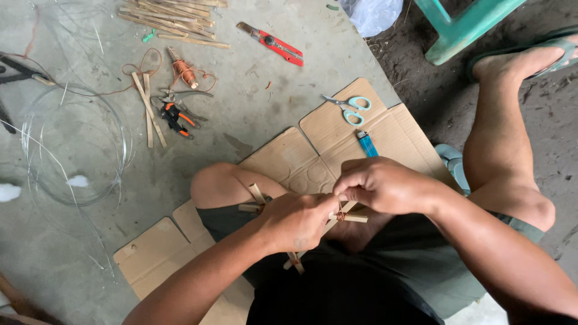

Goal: The person assembles a small wooden structure by tying thin wooden sticks together with orange string. They use scissors to cut the string and a lighter to seal the ends, repeating the process to secure multiple joints.

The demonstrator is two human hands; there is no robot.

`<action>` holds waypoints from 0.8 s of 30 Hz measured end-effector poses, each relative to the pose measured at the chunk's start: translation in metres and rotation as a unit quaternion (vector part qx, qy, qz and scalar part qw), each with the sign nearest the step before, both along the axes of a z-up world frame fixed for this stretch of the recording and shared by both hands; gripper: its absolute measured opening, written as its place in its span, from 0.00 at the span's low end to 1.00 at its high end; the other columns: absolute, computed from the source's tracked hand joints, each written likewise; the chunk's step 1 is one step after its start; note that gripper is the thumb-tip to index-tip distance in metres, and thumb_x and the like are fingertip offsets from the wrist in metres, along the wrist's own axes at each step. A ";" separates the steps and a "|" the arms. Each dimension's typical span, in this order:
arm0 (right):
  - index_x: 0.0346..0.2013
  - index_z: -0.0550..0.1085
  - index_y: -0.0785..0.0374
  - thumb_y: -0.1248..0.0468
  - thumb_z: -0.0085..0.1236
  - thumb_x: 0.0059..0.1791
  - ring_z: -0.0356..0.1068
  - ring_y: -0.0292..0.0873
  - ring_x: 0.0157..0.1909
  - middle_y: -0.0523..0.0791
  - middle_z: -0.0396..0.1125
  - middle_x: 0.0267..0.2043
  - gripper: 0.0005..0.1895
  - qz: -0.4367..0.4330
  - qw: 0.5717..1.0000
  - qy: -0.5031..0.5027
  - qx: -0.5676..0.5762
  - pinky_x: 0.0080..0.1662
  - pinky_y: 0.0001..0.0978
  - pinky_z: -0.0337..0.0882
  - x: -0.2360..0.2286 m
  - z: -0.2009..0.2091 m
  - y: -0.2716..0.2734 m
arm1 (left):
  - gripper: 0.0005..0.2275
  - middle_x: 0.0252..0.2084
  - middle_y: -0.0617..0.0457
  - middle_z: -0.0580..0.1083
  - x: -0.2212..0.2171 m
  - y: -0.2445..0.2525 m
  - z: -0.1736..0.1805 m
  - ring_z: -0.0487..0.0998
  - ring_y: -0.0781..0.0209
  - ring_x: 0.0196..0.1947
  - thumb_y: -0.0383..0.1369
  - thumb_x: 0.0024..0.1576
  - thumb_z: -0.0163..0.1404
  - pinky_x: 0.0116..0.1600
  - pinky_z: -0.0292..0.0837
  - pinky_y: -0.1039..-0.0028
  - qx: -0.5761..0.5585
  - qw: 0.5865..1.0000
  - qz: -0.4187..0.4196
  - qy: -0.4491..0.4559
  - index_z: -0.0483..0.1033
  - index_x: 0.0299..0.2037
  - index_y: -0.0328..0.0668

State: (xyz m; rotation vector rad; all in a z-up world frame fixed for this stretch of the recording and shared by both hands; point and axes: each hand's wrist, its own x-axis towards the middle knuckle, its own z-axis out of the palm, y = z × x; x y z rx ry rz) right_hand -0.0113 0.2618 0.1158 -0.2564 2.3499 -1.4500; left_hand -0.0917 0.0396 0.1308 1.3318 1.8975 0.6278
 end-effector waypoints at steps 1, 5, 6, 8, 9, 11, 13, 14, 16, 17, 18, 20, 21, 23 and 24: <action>0.39 0.80 0.62 0.67 0.60 0.48 0.76 0.42 0.39 0.43 0.74 0.37 0.06 -0.006 0.999 -0.020 -0.050 0.41 0.33 0.74 -0.004 -0.012 0.001 | 0.07 0.30 0.44 0.78 0.001 0.000 0.000 0.80 0.42 0.29 0.26 0.55 0.49 0.32 0.73 0.54 0.009 1.000 -0.003 -0.011 0.72 0.43 0.41; 0.36 0.80 0.66 0.68 0.64 0.48 0.71 0.35 0.36 0.43 0.75 0.32 0.04 -0.019 0.965 -0.172 -0.196 0.41 0.28 0.72 -0.012 -0.071 -0.004 | 0.06 0.31 0.46 0.78 0.001 -0.007 -0.007 0.80 0.42 0.30 0.26 0.57 0.49 0.33 0.74 0.55 0.067 0.997 0.010 -0.045 0.71 0.43 0.41; 0.36 0.80 0.67 0.69 0.64 0.47 0.70 0.34 0.36 0.42 0.74 0.32 0.04 -0.032 0.958 -0.174 -0.225 0.41 0.28 0.71 -0.011 -0.084 -0.007 | 0.05 0.32 0.46 0.78 0.000 -0.009 -0.009 0.80 0.42 0.30 0.26 0.57 0.49 0.33 0.74 0.55 0.082 0.996 0.017 -0.043 0.71 0.42 0.41; 0.35 0.79 0.68 0.70 0.64 0.47 0.69 0.34 0.34 0.43 0.73 0.32 0.04 -0.081 0.926 -0.205 -0.306 0.40 0.28 0.71 -0.005 -0.107 -0.016 | 0.05 0.33 0.45 0.78 -0.004 -0.013 -0.011 0.80 0.42 0.31 0.26 0.58 0.49 0.33 0.74 0.56 0.106 0.993 0.036 -0.032 0.71 0.42 0.42; 0.35 0.79 0.69 0.71 0.63 0.48 0.70 0.35 0.33 0.44 0.74 0.31 0.03 -0.117 0.897 -0.233 -0.357 0.38 0.28 0.71 0.000 -0.116 -0.021 | 0.05 0.34 0.45 0.78 -0.006 -0.015 -0.012 0.80 0.41 0.31 0.26 0.58 0.49 0.32 0.74 0.56 0.115 0.992 0.049 -0.024 0.72 0.43 0.42; 0.35 0.78 0.68 0.72 0.63 0.48 0.69 0.35 0.31 0.44 0.73 0.31 0.03 -0.181 0.835 -0.268 -0.446 0.35 0.28 0.69 0.017 -0.127 -0.033 | 0.05 0.34 0.45 0.78 -0.008 -0.017 -0.013 0.80 0.41 0.30 0.26 0.59 0.49 0.32 0.74 0.56 0.117 0.990 0.076 -0.015 0.72 0.43 0.42; 0.37 0.77 0.66 0.73 0.65 0.47 0.66 0.34 0.28 0.43 0.70 0.30 0.06 -0.228 0.776 -0.276 -0.520 0.29 0.26 0.64 0.030 -0.132 -0.044 | 0.04 0.33 0.45 0.78 -0.011 -0.018 -0.016 0.80 0.41 0.30 0.26 0.60 0.49 0.32 0.74 0.55 0.108 0.988 0.107 -0.006 0.71 0.42 0.42; 0.38 0.77 0.66 0.72 0.64 0.48 0.65 0.34 0.26 0.43 0.70 0.29 0.05 -0.262 0.778 -0.273 -0.501 0.29 0.27 0.65 0.034 -0.131 -0.047 | 0.04 0.33 0.45 0.78 -0.015 -0.017 -0.018 0.80 0.41 0.29 0.26 0.59 0.48 0.31 0.73 0.55 0.101 0.988 0.114 0.010 0.71 0.42 0.42; 0.39 0.78 0.67 0.70 0.61 0.48 0.62 0.33 0.23 0.42 0.70 0.28 0.06 -0.327 0.782 -0.266 -0.460 0.27 0.29 0.66 0.040 -0.124 -0.053 | 0.04 0.34 0.45 0.78 -0.027 -0.014 -0.022 0.79 0.42 0.29 0.25 0.58 0.48 0.31 0.73 0.55 0.090 0.987 0.129 0.044 0.69 0.41 0.42; 0.38 0.78 0.68 0.70 0.60 0.49 0.64 0.33 0.27 0.42 0.71 0.29 0.05 -0.333 0.812 -0.225 -0.423 0.30 0.28 0.67 0.040 -0.118 -0.057 | 0.04 0.34 0.45 0.78 -0.031 -0.012 -0.023 0.79 0.42 0.29 0.25 0.58 0.47 0.31 0.73 0.55 0.086 0.987 0.126 0.059 0.69 0.41 0.42; 0.37 0.78 0.69 0.69 0.59 0.50 0.67 0.32 0.30 0.42 0.73 0.31 0.04 -0.338 0.839 -0.182 -0.386 0.34 0.26 0.69 0.039 -0.110 -0.061 | 0.04 0.34 0.46 0.77 -0.035 -0.011 -0.024 0.79 0.42 0.29 0.25 0.57 0.47 0.31 0.73 0.55 0.081 0.986 0.122 0.073 0.68 0.40 0.41; 0.37 0.78 0.69 0.69 0.57 0.52 0.67 0.32 0.32 0.42 0.72 0.31 0.05 -0.329 0.888 -0.119 -0.298 0.36 0.25 0.68 0.036 -0.089 -0.064 | 0.04 0.35 0.46 0.77 -0.042 -0.008 -0.024 0.79 0.42 0.30 0.25 0.57 0.47 0.32 0.72 0.55 0.064 0.987 0.112 0.099 0.67 0.40 0.41; 0.37 0.78 0.69 0.69 0.57 0.52 0.65 0.33 0.31 0.42 0.71 0.30 0.04 -0.316 0.911 -0.098 -0.247 0.34 0.26 0.66 0.035 -0.075 -0.065 | 0.04 0.35 0.46 0.77 -0.046 -0.006 -0.023 0.80 0.42 0.30 0.25 0.57 0.47 0.32 0.72 0.54 0.051 0.987 0.106 0.110 0.67 0.40 0.41; 0.36 0.78 0.67 0.69 0.57 0.51 0.65 0.35 0.29 0.42 0.70 0.29 0.04 -0.281 0.948 -0.068 -0.134 0.32 0.28 0.66 0.032 -0.046 -0.063 | 0.05 0.35 0.47 0.78 -0.051 -0.005 -0.021 0.80 0.42 0.31 0.26 0.57 0.47 0.32 0.72 0.54 0.021 0.989 0.089 0.120 0.68 0.41 0.42; 0.36 0.78 0.66 0.69 0.57 0.50 0.67 0.37 0.27 0.42 0.70 0.29 0.04 -0.262 0.961 -0.059 -0.073 0.31 0.29 0.67 0.030 -0.031 -0.059 | 0.05 0.35 0.47 0.78 -0.052 -0.005 -0.019 0.80 0.42 0.31 0.26 0.56 0.47 0.32 0.73 0.54 0.003 0.990 0.078 0.117 0.68 0.41 0.42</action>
